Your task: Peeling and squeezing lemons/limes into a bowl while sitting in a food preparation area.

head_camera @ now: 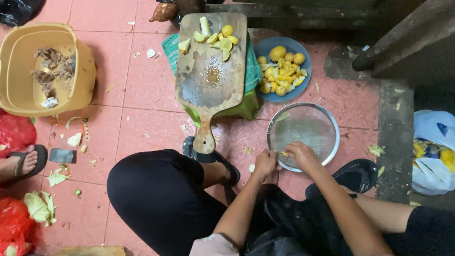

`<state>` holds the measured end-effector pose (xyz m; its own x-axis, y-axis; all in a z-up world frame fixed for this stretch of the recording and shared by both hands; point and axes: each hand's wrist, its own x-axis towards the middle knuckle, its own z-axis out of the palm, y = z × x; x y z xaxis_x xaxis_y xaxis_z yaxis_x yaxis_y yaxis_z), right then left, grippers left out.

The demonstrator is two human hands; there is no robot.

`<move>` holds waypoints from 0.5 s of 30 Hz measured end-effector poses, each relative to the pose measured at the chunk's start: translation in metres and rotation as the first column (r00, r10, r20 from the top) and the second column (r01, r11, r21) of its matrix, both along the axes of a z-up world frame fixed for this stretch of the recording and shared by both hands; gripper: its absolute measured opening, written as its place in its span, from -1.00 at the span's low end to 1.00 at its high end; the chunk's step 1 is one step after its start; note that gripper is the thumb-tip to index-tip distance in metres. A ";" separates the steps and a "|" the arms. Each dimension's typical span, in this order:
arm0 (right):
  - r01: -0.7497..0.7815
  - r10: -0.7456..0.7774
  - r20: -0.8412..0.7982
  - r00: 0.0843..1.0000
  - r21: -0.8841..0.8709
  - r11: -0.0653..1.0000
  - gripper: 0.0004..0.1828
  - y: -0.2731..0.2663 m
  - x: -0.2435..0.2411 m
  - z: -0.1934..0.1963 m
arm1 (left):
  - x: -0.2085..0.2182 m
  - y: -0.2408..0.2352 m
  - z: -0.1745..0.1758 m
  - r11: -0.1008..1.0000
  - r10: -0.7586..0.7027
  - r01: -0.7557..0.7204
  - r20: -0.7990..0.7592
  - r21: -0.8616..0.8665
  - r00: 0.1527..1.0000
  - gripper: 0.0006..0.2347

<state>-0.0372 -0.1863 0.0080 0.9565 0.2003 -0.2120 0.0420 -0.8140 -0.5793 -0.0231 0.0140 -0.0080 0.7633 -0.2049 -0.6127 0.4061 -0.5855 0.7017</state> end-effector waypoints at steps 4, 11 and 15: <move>0.014 -0.014 0.016 1.000 0.011 1.000 -0.95 0.006 0.001 -0.004 | -0.007 -0.008 -0.015 0.999 -0.034 0.034 -0.023 0.007 0.999 -0.61; 0.061 -0.061 -0.009 0.998 0.056 0.997 -0.87 0.018 0.002 0.019 | -0.005 -0.014 0.022 1.000 0.028 -0.028 0.023 0.007 0.999 -0.65; 0.071 -0.070 -0.033 0.997 0.052 0.996 -0.86 0.022 0.008 0.016 | -0.007 -0.014 0.040 0.999 0.044 -0.045 0.047 0.024 0.998 -0.68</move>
